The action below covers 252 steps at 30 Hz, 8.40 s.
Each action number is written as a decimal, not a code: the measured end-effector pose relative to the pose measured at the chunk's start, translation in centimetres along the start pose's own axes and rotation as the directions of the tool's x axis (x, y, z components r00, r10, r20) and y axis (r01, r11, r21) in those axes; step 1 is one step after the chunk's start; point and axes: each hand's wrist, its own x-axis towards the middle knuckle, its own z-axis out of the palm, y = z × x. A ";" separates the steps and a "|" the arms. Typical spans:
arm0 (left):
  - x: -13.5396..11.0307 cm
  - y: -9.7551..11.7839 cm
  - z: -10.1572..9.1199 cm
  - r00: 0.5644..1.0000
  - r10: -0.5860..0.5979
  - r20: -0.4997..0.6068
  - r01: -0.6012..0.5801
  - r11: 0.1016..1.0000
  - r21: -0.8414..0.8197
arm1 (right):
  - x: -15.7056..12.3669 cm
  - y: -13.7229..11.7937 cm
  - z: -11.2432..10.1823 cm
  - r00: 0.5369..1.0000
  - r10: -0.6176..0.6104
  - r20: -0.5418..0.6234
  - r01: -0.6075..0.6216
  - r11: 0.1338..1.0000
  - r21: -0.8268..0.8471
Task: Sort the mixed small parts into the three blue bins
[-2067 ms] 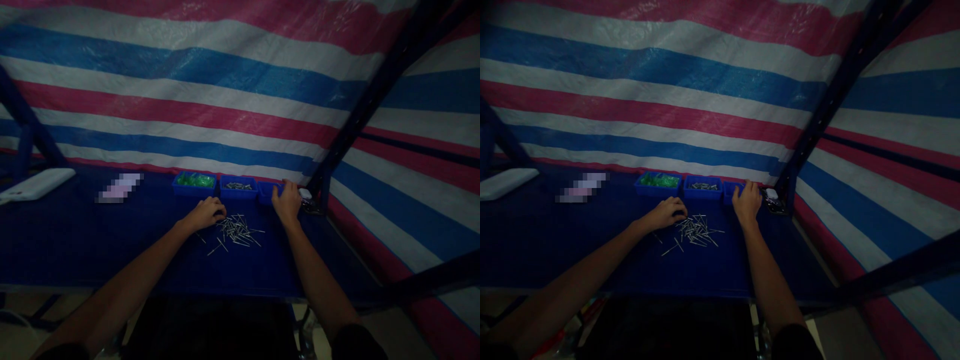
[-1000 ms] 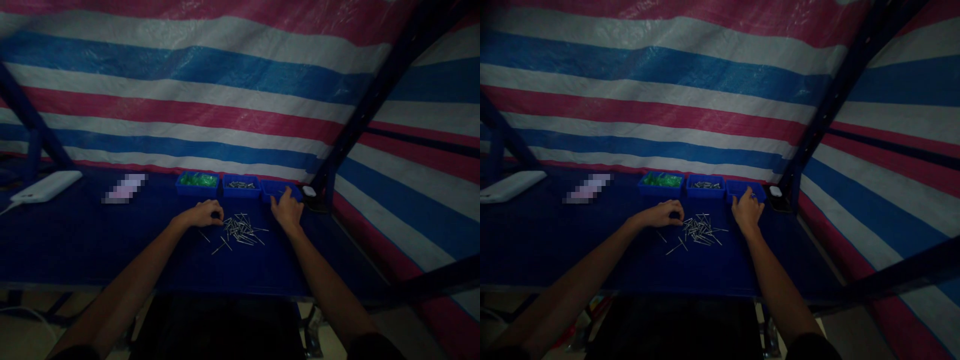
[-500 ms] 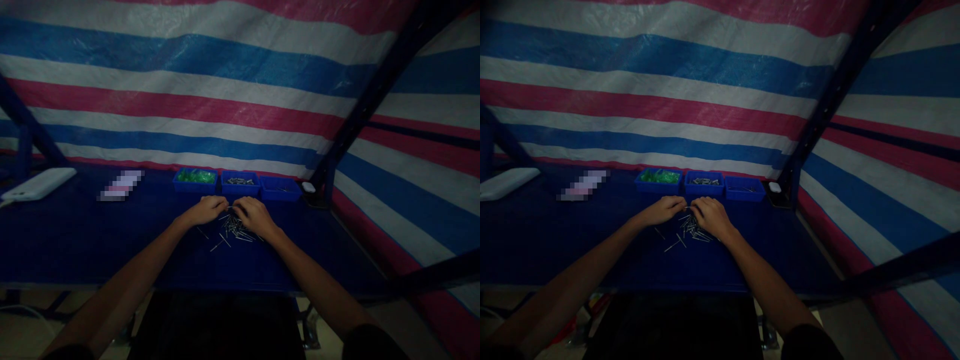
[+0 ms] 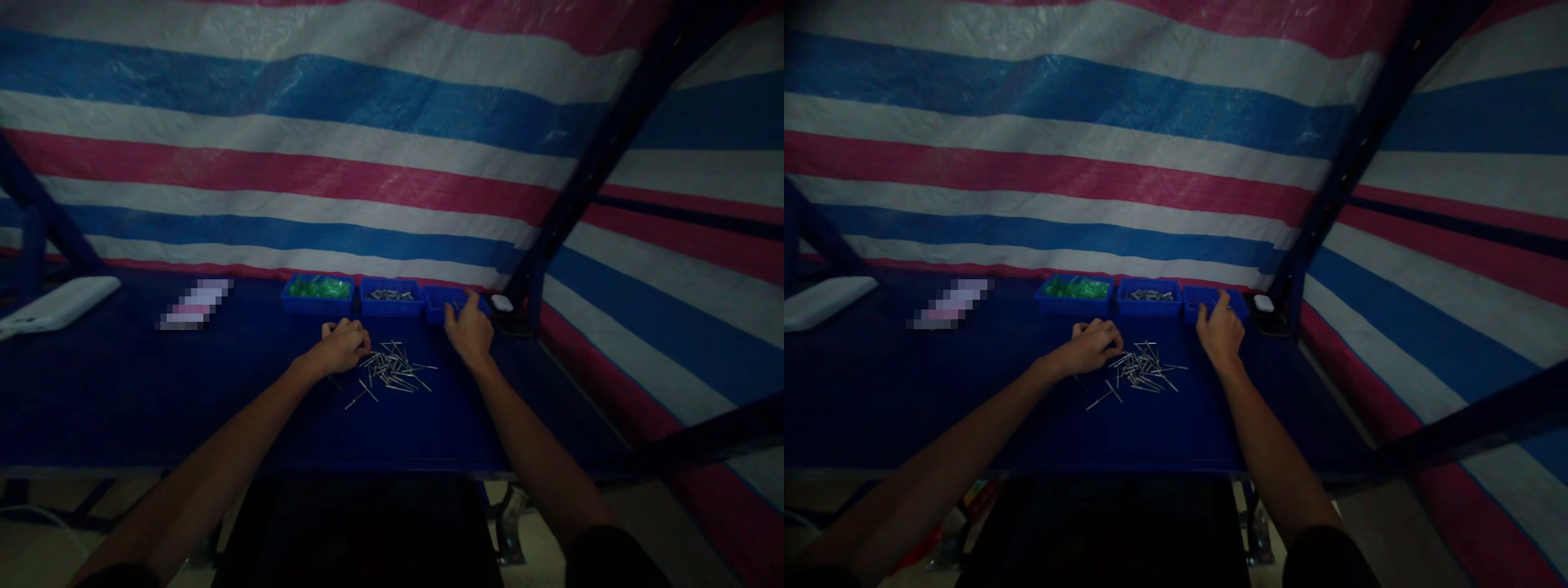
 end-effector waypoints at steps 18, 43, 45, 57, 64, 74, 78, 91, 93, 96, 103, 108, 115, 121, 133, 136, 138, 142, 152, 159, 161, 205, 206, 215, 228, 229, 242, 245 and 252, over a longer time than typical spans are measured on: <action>0.0 -0.5 -2.0 0.990 0.009 -0.138 -0.082 0.842 -0.533 | -3.5 -4.8 0.6 0.776 -0.631 -0.004 0.617 0.758 0.212; -0.4 -0.6 -3.2 0.983 0.099 -0.156 -0.148 0.929 -0.340 | -4.9 -5.6 0.2 0.684 -0.727 -0.060 0.709 0.642 0.292; -0.4 -0.4 -3.1 0.980 0.077 -0.183 -0.136 0.931 -0.338 | -5.1 -5.7 0.3 0.662 -0.747 -0.060 0.734 0.630 0.255; -0.4 -0.4 -1.8 0.999 0.039 -0.028 -0.045 0.956 -0.290 | -0.8 -2.4 -0.9 0.929 -0.319 -0.190 0.344 0.932 0.115; -0.6 -1.1 -1.2 0.993 0.073 0.092 -0.062 0.991 -0.115 | 0.9 1.0 -1.2 0.995 0.053 0.083 -0.052 0.999 -0.010; -0.7 -1.6 -1.7 0.995 -0.066 0.074 0.060 0.995 0.082 | -3.1 -4.4 0.6 0.854 -0.487 0.180 0.459 0.870 0.177; -0.7 -1.3 -1.4 0.997 -0.041 0.066 0.035 0.996 0.084 | -3.7 -4.8 0.6 0.770 -0.607 0.195 0.562 0.790 0.245; -0.2 0.8 -1.3 0.974 0.067 -0.216 -0.154 0.896 -0.416 | -4.1 -4.7 0.8 0.681 -0.732 0.019 0.687 0.647 0.332; -0.2 0.9 -1.4 0.975 0.056 -0.216 -0.149 0.884 -0.444 | -4.2 -4.8 0.7 0.674 -0.739 0.004 0.697 0.636 0.332; -0.3 0.5 -1.9 0.981 0.082 -0.178 -0.158 0.865 -0.476 | -3.5 -4.7 0.4 0.663 -0.749 -0.010 0.715 0.629 0.305; -3.7 -3.6 -4.4 0.977 0.181 0.112 -0.124 0.913 -0.388 | 2.3 1.0 -0.8 0.986 -0.102 -0.131 0.111 0.992 0.066; -6.7 -4.8 -3.7 0.965 0.199 0.173 -0.169 0.970 -0.173 | 2.2 3.2 0.0 1.000 -0.010 -0.023 0.012 0.997 0.072; -3.3 -3.5 -1.8 0.990 0.107 -0.093 -0.129 0.952 -0.277 | -2.4 -3.2 0.8 0.849 -0.529 0.005 0.481 0.776 0.407; 0.7 -0.3 -1.7 0.974 0.056 -0.221 -0.124 0.943 -0.308 | -3.9 -4.6 0.6 0.696 -0.714 -0.079 0.693 0.639 0.336; 0.1 0.6 -0.2 0.990 -0.064 -0.123 0.004 0.900 -0.436 | -0.8 -2.7 -0.3 0.849 -0.517 -0.112 0.529 0.833 0.161; -0.1 -0.5 -0.2 0.999 0.050 -0.002 -0.049 0.954 -0.294 | 1.5 0.2 -0.1 0.991 -0.080 -0.104 0.090 0.992 0.091; 0.0 -1.3 -0.3 0.994 0.093 0.047 -0.080 0.968 -0.239 | 2.3 2.2 0.0 0.996 0.092 -0.016 -0.090 0.994 0.069; 0.2 -2.2 -0.6 0.994 0.071 0.079 -0.054 0.979 -0.198 | 1.7 3.1 0.1 0.995 0.077 0.062 -0.083 0.992 0.096; -0.3 -3.2 -0.8 0.998 0.060 0.037 -0.047 0.960 -0.276 | -2.7 -3.5 0.8 0.795 -0.564 0.222 0.437 0.788 0.434; -0.1 -1.0 -0.7 0.996 0.058 -0.061 -0.082 0.833 -0.547 | -4.1 -4.4 1.0 0.690 -0.723 0.030 0.659 0.644 0.388; -0.2 -0.3 -0.8 0.997 0.062 -0.046 -0.077 0.774 -0.629 | -4.2 -4.6 1.0 0.649 -0.761 0.002 0.714 0.610 0.344; -0.7 -0.4 -0.4 0.977 0.148 -0.157 -0.184 0.951 -0.250 | -1.4 -3.4 -0.3 0.848 -0.487 -0.207 0.520 0.840 0.155; -0.7 -0.5 -0.3 0.976 0.172 -0.134 -0.196 0.962 -0.189 | -0.6 -2.5 -0.2 0.888 -0.390 -0.244 0.431 0.891 0.146; -0.3 -1.1 -0.1 0.986 0.082 -0.143 -0.099 0.988 -0.116 | 0.5 0.8 0.3 0.974 -0.192 -0.119 0.207 0.969 0.133; -0.3 0.2 -0.8 0.956 0.023 -0.291 -0.105 0.958 -0.268 | -4.6 -5.3 1.0 0.682 -0.729 0.061 0.710 0.680 0.181; -0.3 0.2 -0.8 0.962 0.040 -0.271 -0.118 0.953 -0.279 | -4.5 -5.3 0.9 0.701 -0.711 0.065 0.694 0.700 0.170; -0.3 0.7 0.9 0.989 0.124 -0.083 -0.130 0.990 -0.062 | 0.4 0.1 -0.1 0.997 -0.068 0.023 0.070 0.996 -0.058; -0.3 0.6 0.9 0.988 0.062 -0.139 -0.068 0.997 -0.033 | -1.9 -2.6 0.0 0.938 -0.309 0.158 0.304 0.951 0.055; 0.2 -1.1 0.5 0.955 -0.047 -0.294 0.010 0.992 -0.126 | -4.6 -5.7 0.0 0.724 -0.646 0.242 0.603 0.763 0.235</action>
